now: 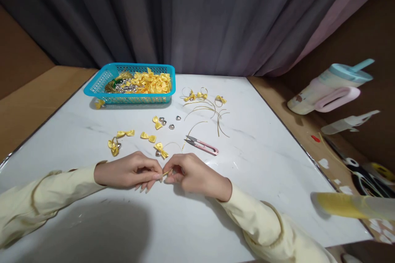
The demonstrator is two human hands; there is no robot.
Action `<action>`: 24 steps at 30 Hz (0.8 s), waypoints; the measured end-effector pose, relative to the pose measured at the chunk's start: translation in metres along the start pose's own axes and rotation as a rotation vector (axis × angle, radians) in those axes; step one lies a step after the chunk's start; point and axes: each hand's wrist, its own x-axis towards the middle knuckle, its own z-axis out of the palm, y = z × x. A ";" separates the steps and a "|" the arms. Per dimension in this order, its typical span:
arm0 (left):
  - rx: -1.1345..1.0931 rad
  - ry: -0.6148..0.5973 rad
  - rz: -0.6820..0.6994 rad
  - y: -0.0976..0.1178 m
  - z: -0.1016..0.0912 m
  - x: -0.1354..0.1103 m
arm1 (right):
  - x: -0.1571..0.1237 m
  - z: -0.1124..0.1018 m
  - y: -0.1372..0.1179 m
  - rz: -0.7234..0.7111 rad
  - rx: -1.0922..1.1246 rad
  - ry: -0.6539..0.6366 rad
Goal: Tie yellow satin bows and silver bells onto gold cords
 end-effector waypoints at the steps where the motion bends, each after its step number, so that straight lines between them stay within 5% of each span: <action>1: -0.004 0.001 -0.004 0.000 0.000 0.000 | 0.000 0.000 0.000 -0.003 -0.006 0.007; 24: 0.139 -0.035 0.065 0.006 -0.002 0.002 | -0.001 0.000 -0.002 -0.001 -0.015 -0.019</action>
